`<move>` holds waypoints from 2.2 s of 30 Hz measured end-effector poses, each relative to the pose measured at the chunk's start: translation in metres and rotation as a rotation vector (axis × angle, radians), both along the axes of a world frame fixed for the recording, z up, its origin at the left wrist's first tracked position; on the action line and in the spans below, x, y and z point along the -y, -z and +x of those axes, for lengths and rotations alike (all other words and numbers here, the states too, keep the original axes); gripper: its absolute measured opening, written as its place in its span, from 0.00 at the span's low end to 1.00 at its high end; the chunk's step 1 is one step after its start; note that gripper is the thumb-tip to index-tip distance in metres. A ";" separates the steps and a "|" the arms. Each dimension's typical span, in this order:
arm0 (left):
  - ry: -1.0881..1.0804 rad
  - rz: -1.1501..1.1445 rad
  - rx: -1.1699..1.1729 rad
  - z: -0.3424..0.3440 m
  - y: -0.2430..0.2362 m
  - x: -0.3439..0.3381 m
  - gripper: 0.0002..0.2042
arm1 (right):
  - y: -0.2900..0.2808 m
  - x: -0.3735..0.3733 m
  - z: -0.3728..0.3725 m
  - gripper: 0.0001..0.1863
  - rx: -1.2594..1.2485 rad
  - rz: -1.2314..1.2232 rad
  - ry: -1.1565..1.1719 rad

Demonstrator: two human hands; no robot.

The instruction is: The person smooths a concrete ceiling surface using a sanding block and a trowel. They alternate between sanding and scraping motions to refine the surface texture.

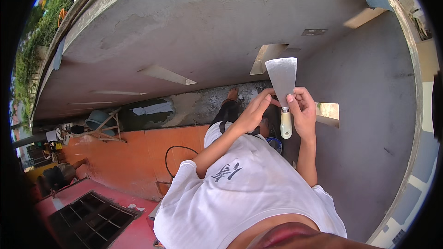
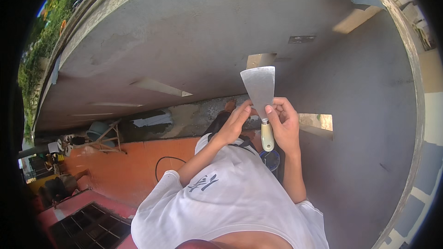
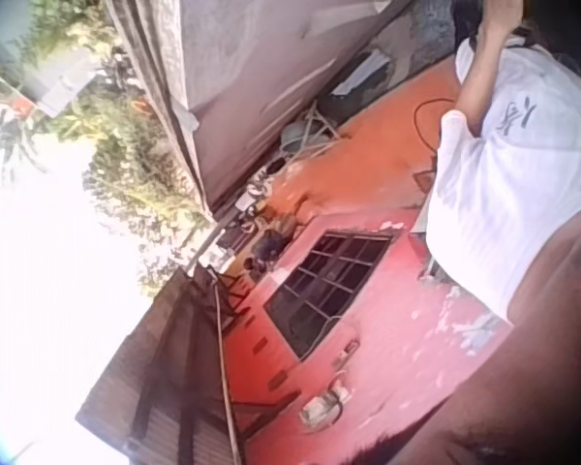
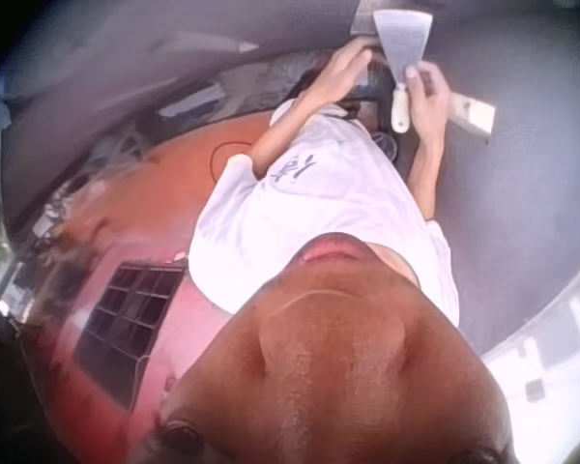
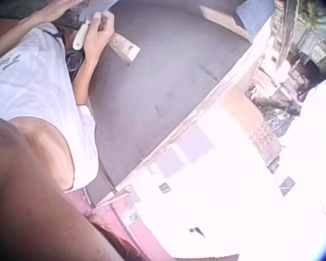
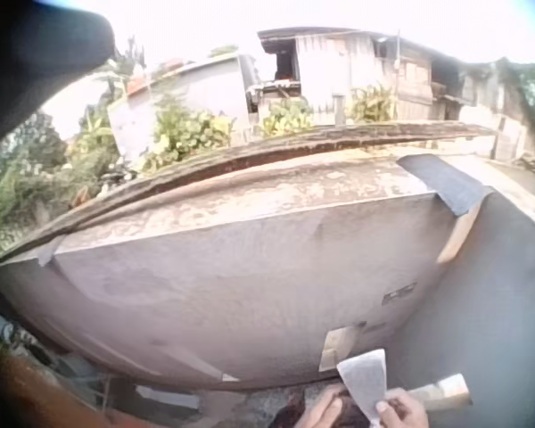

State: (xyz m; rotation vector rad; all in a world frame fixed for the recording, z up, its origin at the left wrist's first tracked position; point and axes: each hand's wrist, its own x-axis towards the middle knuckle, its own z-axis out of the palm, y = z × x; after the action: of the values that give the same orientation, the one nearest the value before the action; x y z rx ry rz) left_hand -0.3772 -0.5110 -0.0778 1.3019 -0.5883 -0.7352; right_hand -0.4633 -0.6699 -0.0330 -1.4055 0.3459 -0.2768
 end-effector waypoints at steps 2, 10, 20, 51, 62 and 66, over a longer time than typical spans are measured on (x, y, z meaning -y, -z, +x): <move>-0.039 -0.034 -0.377 -0.020 -0.005 -0.004 0.33 | -0.013 -0.014 0.029 0.09 0.013 -0.047 -0.097; -0.223 -0.207 -0.206 0.018 -0.018 -0.038 0.30 | -0.034 -0.060 0.104 0.10 0.123 0.147 -0.216; -0.538 -0.035 0.282 0.036 -0.051 -0.033 0.18 | -0.039 -0.066 0.139 0.10 0.265 0.336 -0.214; -0.688 0.015 0.434 0.060 -0.025 -0.021 0.26 | -0.034 -0.076 0.180 0.10 0.378 0.181 -0.098; -0.719 -0.048 0.220 0.039 -0.043 0.001 0.22 | -0.053 -0.057 0.175 0.09 0.276 0.359 -0.254; -0.693 0.028 0.269 0.051 -0.062 -0.004 0.25 | -0.058 -0.065 0.175 0.10 0.319 0.352 -0.176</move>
State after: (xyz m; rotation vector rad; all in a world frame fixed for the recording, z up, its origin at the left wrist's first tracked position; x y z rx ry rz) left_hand -0.3263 -0.5073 -0.0161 1.5177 -0.2986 0.0030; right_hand -0.2880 -0.6049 0.0246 -1.0173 0.0043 -0.2757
